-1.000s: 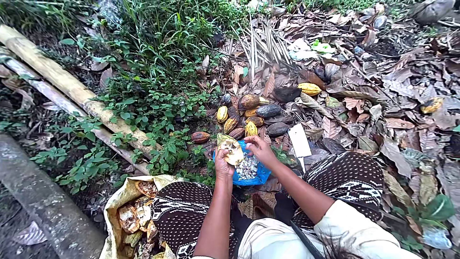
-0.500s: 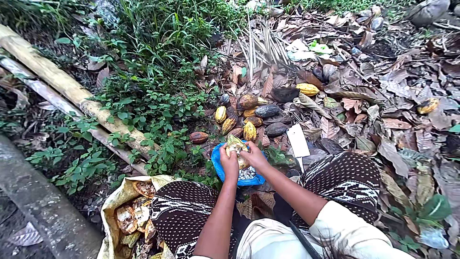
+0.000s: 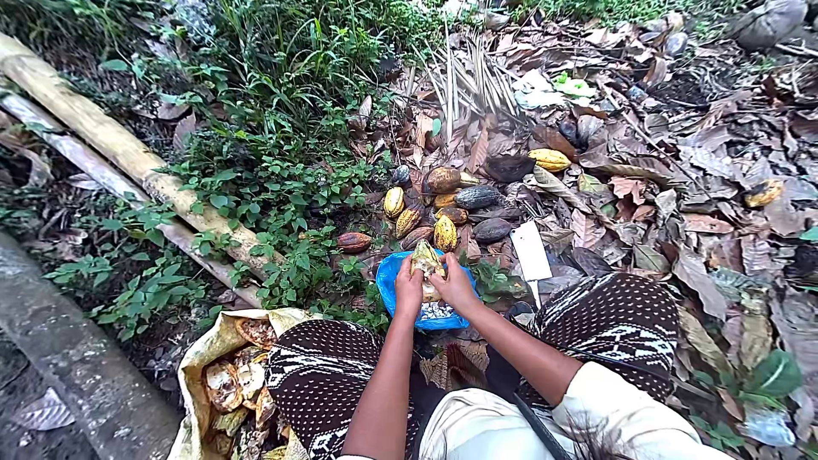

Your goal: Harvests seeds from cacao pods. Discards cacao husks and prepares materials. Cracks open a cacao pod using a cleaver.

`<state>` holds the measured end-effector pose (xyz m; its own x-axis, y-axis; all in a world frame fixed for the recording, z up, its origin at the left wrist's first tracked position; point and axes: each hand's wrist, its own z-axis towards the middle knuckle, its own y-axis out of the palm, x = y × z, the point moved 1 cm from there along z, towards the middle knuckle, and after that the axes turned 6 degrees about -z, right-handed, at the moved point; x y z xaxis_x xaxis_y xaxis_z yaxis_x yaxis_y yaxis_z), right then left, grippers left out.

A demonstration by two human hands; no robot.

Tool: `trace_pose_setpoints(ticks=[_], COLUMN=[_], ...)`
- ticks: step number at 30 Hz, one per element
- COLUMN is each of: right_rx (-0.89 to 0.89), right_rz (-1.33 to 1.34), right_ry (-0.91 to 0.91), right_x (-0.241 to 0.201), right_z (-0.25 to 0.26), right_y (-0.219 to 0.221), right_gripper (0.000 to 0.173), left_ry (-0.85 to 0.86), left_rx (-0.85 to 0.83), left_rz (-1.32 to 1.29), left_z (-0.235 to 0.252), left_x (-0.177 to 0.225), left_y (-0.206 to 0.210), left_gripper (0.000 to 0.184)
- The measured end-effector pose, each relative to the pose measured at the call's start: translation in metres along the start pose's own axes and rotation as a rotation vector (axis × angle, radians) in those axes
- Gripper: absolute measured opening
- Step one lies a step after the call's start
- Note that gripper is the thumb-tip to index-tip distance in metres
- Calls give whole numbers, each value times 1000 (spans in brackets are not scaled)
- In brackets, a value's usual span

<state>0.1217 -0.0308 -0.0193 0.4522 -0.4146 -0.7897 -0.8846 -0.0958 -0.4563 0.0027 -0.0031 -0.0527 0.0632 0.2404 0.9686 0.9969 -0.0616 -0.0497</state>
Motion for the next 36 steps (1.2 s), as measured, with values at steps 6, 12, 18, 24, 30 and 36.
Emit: trace_pose_setpoints(ticks=[6, 12, 18, 24, 30, 36], right_rx=[45, 49, -25, -119, -139, -99], right_rz=[-242, -321, -239, 126, 62, -106], right_ry=[-34, 11, -6, -211, -221, -250], right_x=[-9, -12, -1, 13, 16, 1], right_z=[-8, -13, 6, 26, 30, 15], right_y=[-3, -3, -8, -22, -28, -18], right_gripper=[54, 52, 49, 55, 49, 51], left_ry=[-103, -168, -75, -128, -93, -30], left_rx=[93, 133, 144, -58, -100, -47], left_rz=[-209, -329, -165, -268, -214, -188], left_z=[-3, -5, -6, -4, -7, -10], left_x=[-4, -8, -8, 5, 9, 6], left_y=[7, 11, 18, 12, 11, 15], left_gripper=[33, 20, 33, 57, 54, 57])
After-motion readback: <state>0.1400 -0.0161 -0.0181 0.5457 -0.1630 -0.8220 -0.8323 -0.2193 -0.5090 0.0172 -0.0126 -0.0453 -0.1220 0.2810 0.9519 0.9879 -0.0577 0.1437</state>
